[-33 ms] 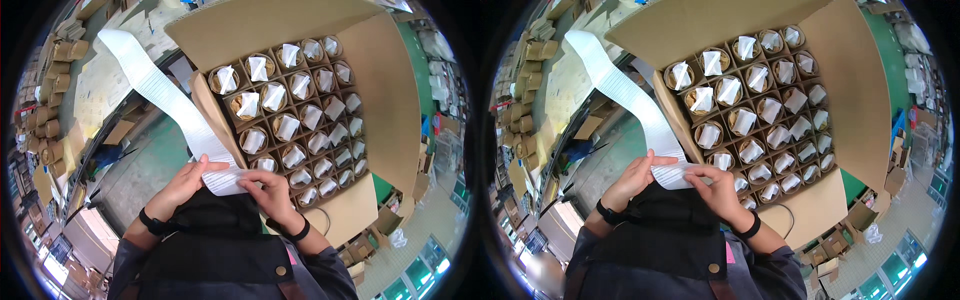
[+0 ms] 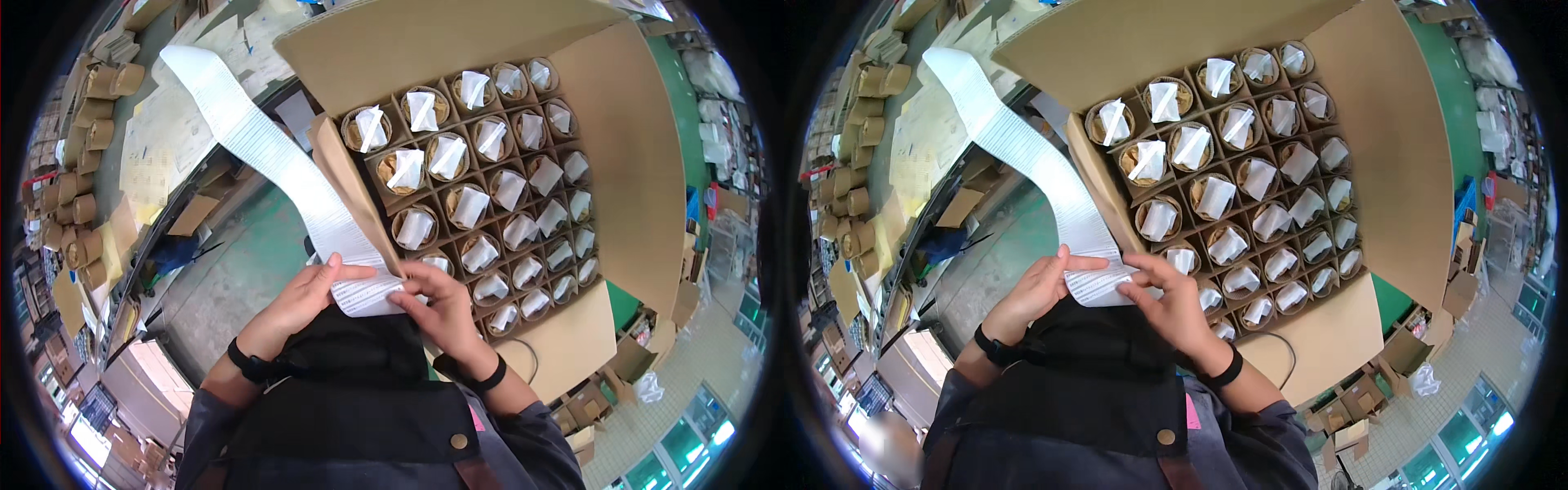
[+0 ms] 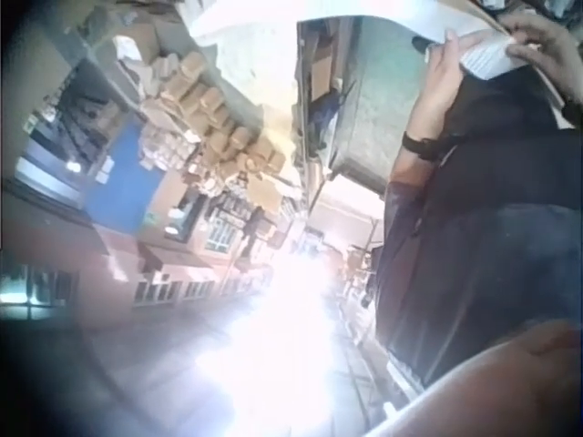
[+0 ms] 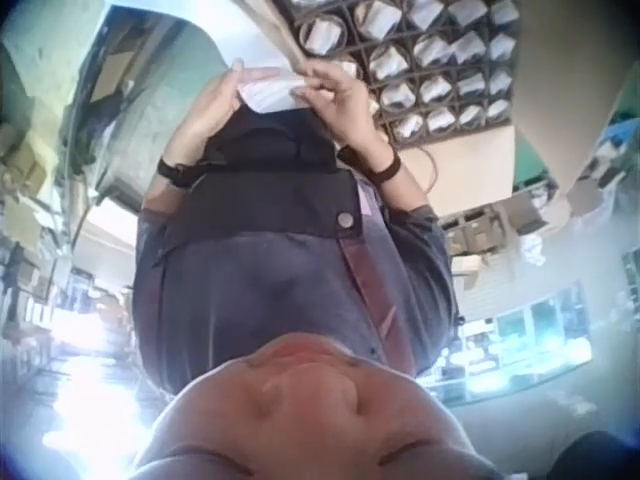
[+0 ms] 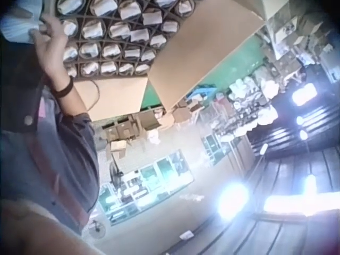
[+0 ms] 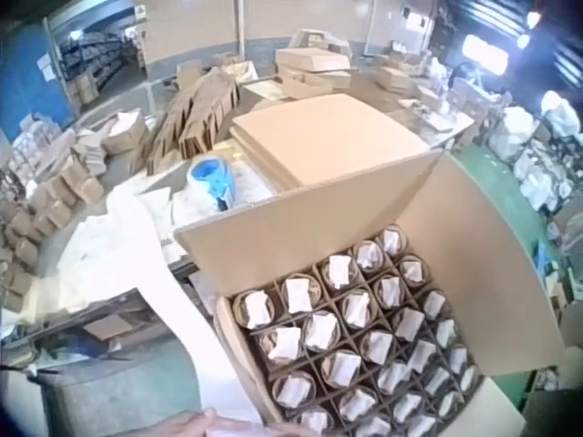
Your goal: Packing circular metal or plastic components into a box and sealing it with tape.
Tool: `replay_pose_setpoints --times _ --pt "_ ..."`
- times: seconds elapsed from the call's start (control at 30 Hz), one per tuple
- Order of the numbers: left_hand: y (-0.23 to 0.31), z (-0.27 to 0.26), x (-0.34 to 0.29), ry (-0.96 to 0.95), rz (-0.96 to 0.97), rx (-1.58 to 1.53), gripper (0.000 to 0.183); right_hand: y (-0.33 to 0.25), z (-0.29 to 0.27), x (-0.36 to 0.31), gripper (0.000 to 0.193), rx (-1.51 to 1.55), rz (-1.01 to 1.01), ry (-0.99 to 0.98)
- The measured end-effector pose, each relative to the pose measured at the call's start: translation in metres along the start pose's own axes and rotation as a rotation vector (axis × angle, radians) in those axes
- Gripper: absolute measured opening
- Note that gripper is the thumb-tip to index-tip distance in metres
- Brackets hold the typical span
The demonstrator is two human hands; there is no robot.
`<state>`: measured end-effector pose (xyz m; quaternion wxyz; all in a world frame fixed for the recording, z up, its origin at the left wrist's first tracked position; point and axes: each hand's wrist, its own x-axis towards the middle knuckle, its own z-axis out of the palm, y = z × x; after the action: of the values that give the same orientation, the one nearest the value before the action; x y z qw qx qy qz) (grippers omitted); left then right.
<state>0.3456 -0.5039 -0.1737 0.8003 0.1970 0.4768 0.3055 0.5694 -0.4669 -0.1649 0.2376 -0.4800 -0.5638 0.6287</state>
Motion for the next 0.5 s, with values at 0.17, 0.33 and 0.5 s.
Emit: replay_pose_setpoints --times 0.17,0.33,0.5 --pt "0.002 -0.001 -0.010 -0.027 0.035 -0.014 0.069 -0.012 0.011 0.003 0.015 0.058 0.063 -0.036" --pt "-0.016 -0.014 -0.014 0.031 0.050 -0.111 0.072 -0.005 0.028 -0.005 0.016 -0.314 -0.302 0.095" --pt "-0.045 -0.045 -0.007 0.425 0.098 0.013 0.071 0.022 0.017 0.019 0.011 0.230 0.035 0.157"
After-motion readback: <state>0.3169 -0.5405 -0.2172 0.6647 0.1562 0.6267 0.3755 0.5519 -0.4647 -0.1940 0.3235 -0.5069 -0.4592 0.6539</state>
